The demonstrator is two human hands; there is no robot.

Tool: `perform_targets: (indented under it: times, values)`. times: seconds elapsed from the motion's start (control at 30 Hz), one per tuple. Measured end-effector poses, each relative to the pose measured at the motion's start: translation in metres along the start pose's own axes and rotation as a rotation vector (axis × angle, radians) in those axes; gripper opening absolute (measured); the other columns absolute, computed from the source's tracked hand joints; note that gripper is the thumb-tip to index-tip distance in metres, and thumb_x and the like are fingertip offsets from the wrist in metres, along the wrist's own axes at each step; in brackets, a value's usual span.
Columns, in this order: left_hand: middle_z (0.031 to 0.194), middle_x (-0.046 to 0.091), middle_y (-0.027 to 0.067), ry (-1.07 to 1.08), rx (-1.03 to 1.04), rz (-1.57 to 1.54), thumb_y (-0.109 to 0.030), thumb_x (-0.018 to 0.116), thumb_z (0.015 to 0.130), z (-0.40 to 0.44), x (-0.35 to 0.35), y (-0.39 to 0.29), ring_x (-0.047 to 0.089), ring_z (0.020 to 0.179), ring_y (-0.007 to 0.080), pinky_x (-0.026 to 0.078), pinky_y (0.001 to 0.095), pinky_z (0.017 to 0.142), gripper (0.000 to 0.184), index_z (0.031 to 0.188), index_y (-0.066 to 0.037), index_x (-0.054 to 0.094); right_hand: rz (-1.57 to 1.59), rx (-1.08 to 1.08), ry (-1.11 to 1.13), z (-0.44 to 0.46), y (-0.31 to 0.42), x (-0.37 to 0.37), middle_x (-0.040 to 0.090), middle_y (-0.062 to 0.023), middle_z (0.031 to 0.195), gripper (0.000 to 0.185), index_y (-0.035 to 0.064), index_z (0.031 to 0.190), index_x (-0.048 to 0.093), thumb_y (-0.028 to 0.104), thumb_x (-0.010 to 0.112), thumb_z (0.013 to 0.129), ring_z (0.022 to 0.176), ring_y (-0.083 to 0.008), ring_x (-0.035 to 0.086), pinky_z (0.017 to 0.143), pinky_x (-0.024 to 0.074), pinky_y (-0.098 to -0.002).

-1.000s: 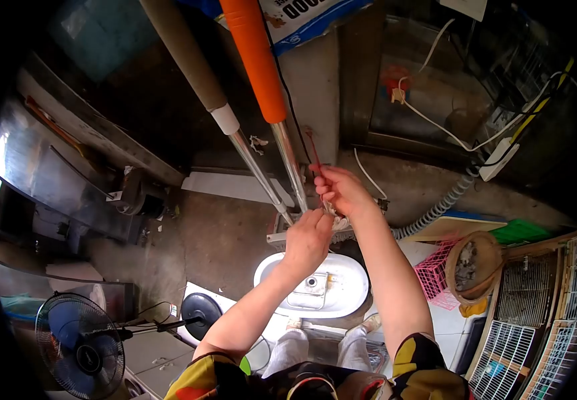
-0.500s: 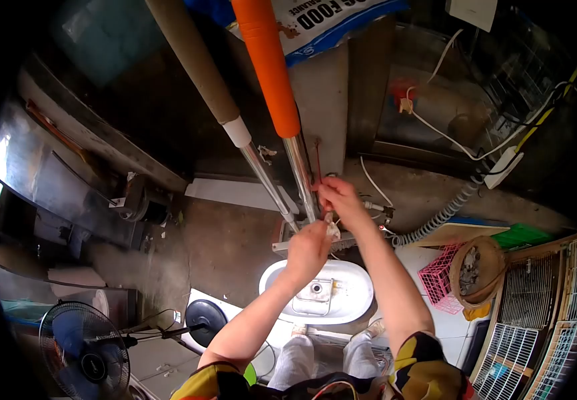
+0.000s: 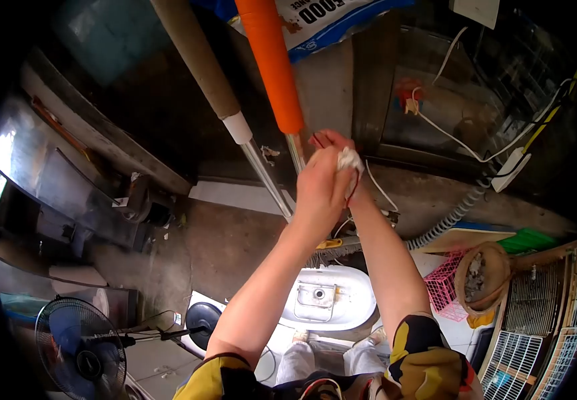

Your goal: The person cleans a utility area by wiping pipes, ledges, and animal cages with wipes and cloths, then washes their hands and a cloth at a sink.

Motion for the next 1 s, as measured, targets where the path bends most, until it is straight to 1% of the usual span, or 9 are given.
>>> perform_targets:
  times: [0.07, 0.2, 0.27, 0.33, 0.47, 0.6, 0.67, 0.8, 1.0]
  values:
    - [0.092, 0.058, 0.0055, -0.029, -0.269, -0.182, -0.006, 0.049, 0.088, 0.001, 0.015, 0.022, 0.053, 0.081, 0.0155, 0.042, 0.0255, 0.073, 0.013, 0.098, -0.001, 0.056, 0.316, 0.128, -0.044, 0.0, -0.012, -0.011, 0.055, 0.002, 0.075, 0.009, 0.0067, 0.086, 0.059, 0.01, 0.052, 0.084, 0.07, -0.0075, 0.05, 0.064, 0.0411, -0.0249]
    - [0.087, 0.056, 0.0, -0.147, -0.616, -0.516, -0.015, 0.047, 0.094, -0.098, 0.027, 0.05, 0.049, 0.078, 0.0058, 0.04, 0.0209, 0.068, 0.018, 0.1, 0.0, 0.055, -0.564, -0.04, 0.172, -0.074, -0.015, -0.011, 0.055, -0.002, 0.07, 0.008, 0.0058, 0.073, 0.055, 0.008, 0.058, 0.08, 0.068, -0.0166, 0.055, 0.06, 0.0423, -0.0318]
    - [0.085, 0.053, -0.0012, -0.106, -0.72, -0.582, -0.015, 0.046, 0.095, -0.122, 0.024, 0.045, 0.046, 0.074, 0.0046, 0.038, 0.0192, 0.065, 0.018, 0.102, -0.001, 0.055, -1.086, -0.468, 0.233, -0.124, 0.01, 0.001, 0.054, -0.0085, 0.07, 0.011, 0.0029, 0.073, 0.055, 0.009, 0.059, 0.08, 0.067, -0.025, 0.054, 0.059, 0.0421, -0.0353]
    - [0.081, 0.055, -0.0001, -0.105, -0.75, -0.553, -0.017, 0.046, 0.095, -0.135, 0.006, 0.038, 0.047, 0.071, 0.0063, 0.039, 0.0205, 0.063, 0.018, 0.097, -0.001, 0.055, -1.19, -0.21, 0.409, -0.149, 0.001, -0.017, 0.054, -0.0126, 0.073, 0.008, 0.0014, 0.076, 0.056, 0.008, 0.059, 0.08, 0.07, -0.032, 0.054, 0.06, 0.0432, -0.0357]
    - [0.079, 0.053, -0.001, -0.143, -0.855, -0.552, -0.018, 0.046, 0.094, -0.174, -0.013, 0.035, 0.046, 0.068, 0.0068, 0.038, 0.0207, 0.061, 0.018, 0.094, -0.002, 0.054, -0.83, 0.196, 0.126, -0.218, 0.013, -0.019, 0.049, -0.0065, 0.066, 0.008, 0.0008, 0.08, 0.056, 0.007, 0.06, 0.085, 0.06, -0.011, 0.047, 0.056, 0.0395, -0.0269]
    - [0.088, 0.057, 0.0011, -0.119, -0.948, -0.676, -0.02, 0.045, 0.096, -0.2, -0.037, 0.061, 0.053, 0.075, 0.007, 0.045, 0.0211, 0.065, 0.022, 0.105, -0.002, 0.054, -0.653, 0.47, -0.03, -0.278, 0.019, -0.024, 0.055, -0.0013, 0.076, 0.009, -0.0002, 0.093, 0.059, 0.007, 0.057, 0.088, 0.068, -0.0077, 0.047, 0.061, 0.0397, -0.0224]
    - [0.094, 0.061, 0.0064, -0.118, -0.896, -0.561, -0.02, 0.044, 0.096, -0.189, -0.045, 0.06, 0.06, 0.084, 0.0132, 0.051, 0.028, 0.074, 0.021, 0.101, -0.002, 0.054, -0.999, 0.312, 0.159, -0.292, 0.034, -0.015, 0.059, -0.0035, 0.078, 0.008, -0.0001, 0.091, 0.064, 0.003, 0.058, 0.085, 0.071, -0.0091, 0.052, 0.064, 0.0423, -0.0227]
    - [0.095, 0.063, 0.0086, -0.009, -0.946, -0.48, -0.023, 0.046, 0.095, -0.201, -0.074, 0.079, 0.062, 0.088, 0.0174, 0.052, 0.0313, 0.077, 0.022, 0.103, -0.003, 0.054, -0.767, 0.453, -0.211, -0.33, 0.068, -0.055, 0.061, -0.0074, 0.081, 0.01, -0.0007, 0.088, 0.066, 0.002, 0.064, 0.079, 0.07, -0.0156, 0.056, 0.065, 0.0453, -0.0268]
    - [0.097, 0.062, 0.005, -0.066, -1.001, -0.45, -0.025, 0.046, 0.096, -0.224, -0.12, 0.087, 0.062, 0.085, 0.0148, 0.051, 0.029, 0.072, 0.025, 0.109, -0.005, 0.054, -1.068, 0.128, -0.639, -0.373, 0.243, -0.094, 0.058, -0.0011, 0.086, 0.008, -0.0004, 0.082, 0.069, -0.001, 0.068, 0.074, 0.078, -0.0115, 0.055, 0.068, 0.045, -0.0229]
Point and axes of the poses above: each hand's wrist, its own z-axis towards the middle knuckle, its own x-axis out of the palm, y = z × x, the point moved 6 cm from there along z, towards the middle knuckle
